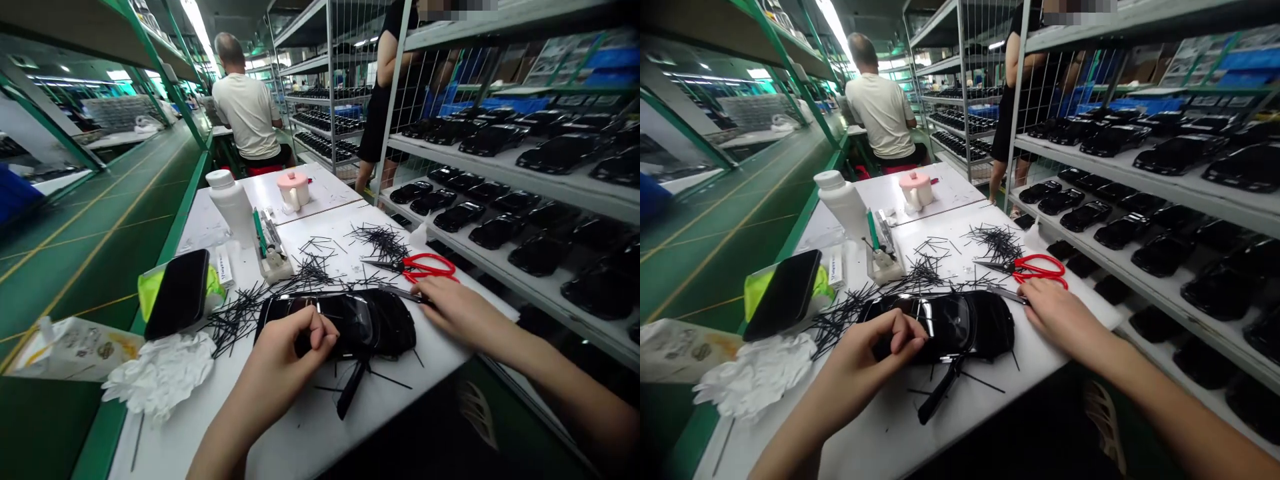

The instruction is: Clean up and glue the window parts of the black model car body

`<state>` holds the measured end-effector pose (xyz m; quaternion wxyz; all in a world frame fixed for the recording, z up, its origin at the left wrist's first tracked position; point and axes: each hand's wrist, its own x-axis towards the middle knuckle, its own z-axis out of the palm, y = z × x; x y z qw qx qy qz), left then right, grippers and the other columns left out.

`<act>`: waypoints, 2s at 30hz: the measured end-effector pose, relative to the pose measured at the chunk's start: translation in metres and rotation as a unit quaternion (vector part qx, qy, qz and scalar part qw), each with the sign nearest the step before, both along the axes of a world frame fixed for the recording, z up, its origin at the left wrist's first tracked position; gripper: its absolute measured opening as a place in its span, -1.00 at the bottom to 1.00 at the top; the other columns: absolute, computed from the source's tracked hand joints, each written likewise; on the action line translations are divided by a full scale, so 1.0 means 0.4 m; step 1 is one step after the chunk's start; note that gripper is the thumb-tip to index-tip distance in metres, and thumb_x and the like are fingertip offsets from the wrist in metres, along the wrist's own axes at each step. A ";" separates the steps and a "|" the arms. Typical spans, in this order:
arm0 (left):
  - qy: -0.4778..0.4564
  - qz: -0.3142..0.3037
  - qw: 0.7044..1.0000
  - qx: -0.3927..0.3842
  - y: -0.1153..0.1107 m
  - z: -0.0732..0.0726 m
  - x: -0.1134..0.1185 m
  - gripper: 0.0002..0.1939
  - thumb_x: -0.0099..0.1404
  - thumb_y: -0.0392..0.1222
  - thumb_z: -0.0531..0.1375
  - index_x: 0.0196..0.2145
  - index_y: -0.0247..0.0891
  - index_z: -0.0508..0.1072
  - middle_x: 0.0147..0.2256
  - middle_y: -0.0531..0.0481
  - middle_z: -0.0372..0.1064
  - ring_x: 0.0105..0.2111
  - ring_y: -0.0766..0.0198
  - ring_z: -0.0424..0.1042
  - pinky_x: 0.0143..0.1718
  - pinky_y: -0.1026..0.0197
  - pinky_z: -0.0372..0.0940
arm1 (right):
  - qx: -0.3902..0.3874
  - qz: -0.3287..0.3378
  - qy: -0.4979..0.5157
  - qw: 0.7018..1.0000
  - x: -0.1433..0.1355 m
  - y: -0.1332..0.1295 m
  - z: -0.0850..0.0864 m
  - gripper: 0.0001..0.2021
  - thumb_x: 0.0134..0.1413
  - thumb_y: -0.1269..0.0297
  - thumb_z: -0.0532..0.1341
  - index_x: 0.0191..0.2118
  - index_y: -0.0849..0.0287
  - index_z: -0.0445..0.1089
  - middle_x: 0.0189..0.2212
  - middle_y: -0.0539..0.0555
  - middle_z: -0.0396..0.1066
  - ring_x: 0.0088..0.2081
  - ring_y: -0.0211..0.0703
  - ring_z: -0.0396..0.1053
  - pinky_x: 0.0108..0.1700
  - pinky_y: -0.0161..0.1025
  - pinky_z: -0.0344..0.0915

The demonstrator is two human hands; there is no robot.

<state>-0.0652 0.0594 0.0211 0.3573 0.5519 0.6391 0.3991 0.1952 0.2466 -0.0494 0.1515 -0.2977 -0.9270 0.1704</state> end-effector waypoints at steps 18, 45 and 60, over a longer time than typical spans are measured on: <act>-0.055 0.028 0.997 -0.036 -0.009 0.002 0.015 -0.64 0.29 -0.30 0.23 -0.51 -0.20 0.10 -0.31 0.05 0.56 -0.29 0.29 0.49 -0.29 0.26 0.26 | -0.290 0.017 0.333 0.897 -0.147 -0.211 0.109 -0.93 0.15 0.19 0.36 -0.27 0.01 0.49 -0.31 -0.04 0.54 -0.24 -0.26 0.51 -0.20 -0.47 0.46; -0.064 0.025 0.997 -0.040 -0.012 0.008 0.021 -0.63 0.29 -0.30 0.24 -0.52 -0.19 0.10 -0.31 0.03 0.56 -0.27 0.27 0.52 -0.28 0.26 0.32 | -0.328 -0.010 0.359 0.874 -0.151 -0.214 0.107 -0.87 0.10 0.19 0.39 -0.35 0.10 0.50 -0.33 0.04 0.55 -0.32 -0.18 0.52 -0.29 -0.37 0.50; 0.195 0.224 0.952 0.069 -0.084 -0.058 0.061 -0.76 0.27 -0.25 0.24 -0.27 -0.15 0.18 0.18 -0.20 0.24 0.30 0.00 0.09 0.27 -0.17 0.02 | -0.240 0.267 0.170 0.918 -0.140 -0.102 0.090 -0.94 0.24 0.25 0.27 -0.21 0.08 0.47 -0.28 0.03 0.51 -0.09 -0.06 0.45 -0.12 -0.20 0.40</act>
